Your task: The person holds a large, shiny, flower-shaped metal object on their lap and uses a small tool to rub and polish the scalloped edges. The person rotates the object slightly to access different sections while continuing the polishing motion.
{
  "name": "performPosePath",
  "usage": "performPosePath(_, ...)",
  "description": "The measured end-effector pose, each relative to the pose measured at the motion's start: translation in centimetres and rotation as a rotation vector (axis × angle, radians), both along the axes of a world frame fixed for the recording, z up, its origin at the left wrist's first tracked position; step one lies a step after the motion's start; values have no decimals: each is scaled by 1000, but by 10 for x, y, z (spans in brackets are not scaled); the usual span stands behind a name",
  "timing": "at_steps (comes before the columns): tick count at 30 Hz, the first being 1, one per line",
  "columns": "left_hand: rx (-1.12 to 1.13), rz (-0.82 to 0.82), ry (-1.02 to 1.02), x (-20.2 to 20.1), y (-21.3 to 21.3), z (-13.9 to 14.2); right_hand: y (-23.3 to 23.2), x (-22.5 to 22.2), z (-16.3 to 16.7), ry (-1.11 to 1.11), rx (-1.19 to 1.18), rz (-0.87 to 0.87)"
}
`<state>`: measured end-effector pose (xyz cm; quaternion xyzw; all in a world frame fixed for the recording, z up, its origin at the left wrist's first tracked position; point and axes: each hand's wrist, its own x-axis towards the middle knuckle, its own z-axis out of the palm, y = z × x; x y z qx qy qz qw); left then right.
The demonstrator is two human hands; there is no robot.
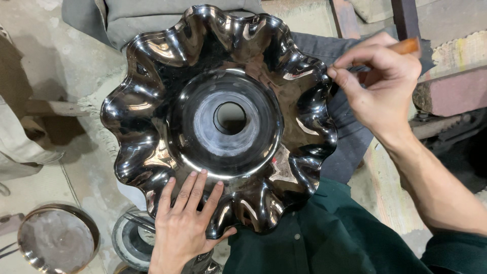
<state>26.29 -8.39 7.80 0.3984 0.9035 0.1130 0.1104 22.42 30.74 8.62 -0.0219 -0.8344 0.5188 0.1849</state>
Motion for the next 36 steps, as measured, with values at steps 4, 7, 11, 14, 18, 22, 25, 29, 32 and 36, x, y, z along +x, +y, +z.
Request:
performPosePath(4,7,0,7,0,1,-1,0,8,-13,115,-11,8)
performPosePath(7,7,-4,4,0,3,-1,0,15,-20,137,-12,-33)
performPosePath(11,12,2,10,2,4,0,1,21,-30,144,-120,-66)
performPosePath(14,12,1,13,2,6,0,1,30,-36,140,32,-125)
performPosePath(18,4,0,11,2,7,0,-4,36,-52,240,-85,-113)
performPosePath(22,11,8,13,4,9,-1,-7,38,-70,318,-83,-161)
performPosePath(25,8,11,17,6,11,-1,-6,40,-77,361,-84,-179)
performPosePath(29,16,5,27,6,12,1,-7,41,-83,380,-84,-206)
performPosePath(32,17,4,24,6,13,1,-10,44,-86,371,-108,-234)
performPosePath(36,28,8,35,5,15,1,-12,46,-86,359,-102,-252)
